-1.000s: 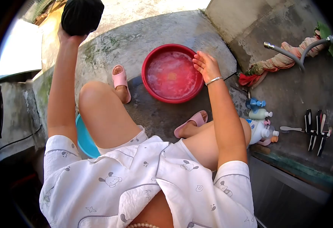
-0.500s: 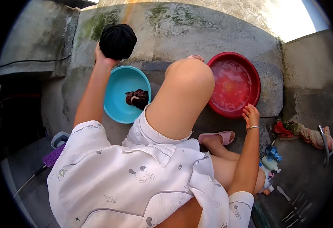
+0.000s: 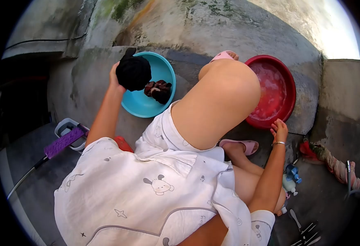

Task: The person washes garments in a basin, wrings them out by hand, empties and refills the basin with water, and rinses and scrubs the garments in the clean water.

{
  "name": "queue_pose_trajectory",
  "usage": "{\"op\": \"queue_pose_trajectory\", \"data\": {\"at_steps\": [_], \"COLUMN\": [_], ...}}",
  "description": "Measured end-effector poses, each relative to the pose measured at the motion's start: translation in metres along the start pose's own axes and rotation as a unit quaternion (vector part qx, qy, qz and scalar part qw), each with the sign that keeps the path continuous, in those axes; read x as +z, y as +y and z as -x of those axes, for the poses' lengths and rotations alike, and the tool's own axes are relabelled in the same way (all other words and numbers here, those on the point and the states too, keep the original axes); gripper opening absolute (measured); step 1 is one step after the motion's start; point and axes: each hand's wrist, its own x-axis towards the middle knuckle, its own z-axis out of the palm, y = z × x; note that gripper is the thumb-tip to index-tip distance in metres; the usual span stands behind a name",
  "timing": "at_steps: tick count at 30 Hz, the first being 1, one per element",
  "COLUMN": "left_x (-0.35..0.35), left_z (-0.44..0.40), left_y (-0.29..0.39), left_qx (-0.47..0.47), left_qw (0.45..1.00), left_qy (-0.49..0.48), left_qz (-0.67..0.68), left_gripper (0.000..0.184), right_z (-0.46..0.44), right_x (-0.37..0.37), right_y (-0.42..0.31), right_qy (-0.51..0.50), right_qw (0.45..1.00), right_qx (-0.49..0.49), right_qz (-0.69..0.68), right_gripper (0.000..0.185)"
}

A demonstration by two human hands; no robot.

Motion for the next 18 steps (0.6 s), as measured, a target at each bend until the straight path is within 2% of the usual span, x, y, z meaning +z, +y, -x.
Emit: {"op": "queue_pose_trajectory", "data": {"at_steps": [1,2,4,8,10,14,16,18], "left_x": [-0.014,-0.029,-0.049,-0.064,-0.068,-0.076,-0.075,-0.095], "left_z": [0.001,0.001,-0.001,0.0,-0.006,-0.027,-0.036,-0.057], "left_y": [0.003,0.006,0.008,0.0,-0.006,-0.02,-0.025,-0.032], "left_qx": [-0.001,0.001,0.016,0.011,-0.019,0.01,0.07,0.044], "left_qw": [0.996,0.996,0.972,0.98,0.982,0.98,0.965,0.969], "left_qy": [0.059,0.061,0.121,0.147,0.178,0.195,0.242,0.24], "left_qz": [-0.063,-0.061,-0.2,-0.134,-0.054,-0.05,-0.071,-0.031], "left_gripper": [0.043,0.043,0.042,0.043,0.043,0.046,0.05,0.054], "right_z": [-0.001,-0.001,-0.004,-0.009,-0.013,-0.02,-0.017,-0.011], "right_x": [0.001,0.002,0.005,0.007,0.01,0.009,0.008,0.006], "right_y": [0.0,0.0,-0.003,0.005,0.009,0.021,0.023,0.026], "right_qy": [-0.002,-0.007,-0.011,-0.012,-0.011,0.037,0.051,0.049], "right_qw": [1.0,1.0,1.0,0.999,0.999,0.996,0.994,0.993], "right_qx": [-0.001,-0.003,-0.007,-0.015,-0.009,0.005,0.009,0.016], "right_qz": [0.003,0.008,0.014,0.047,0.052,0.087,0.096,0.104], "right_gripper": [0.03,0.03,0.031,0.031,0.032,0.037,0.039,0.039]}}
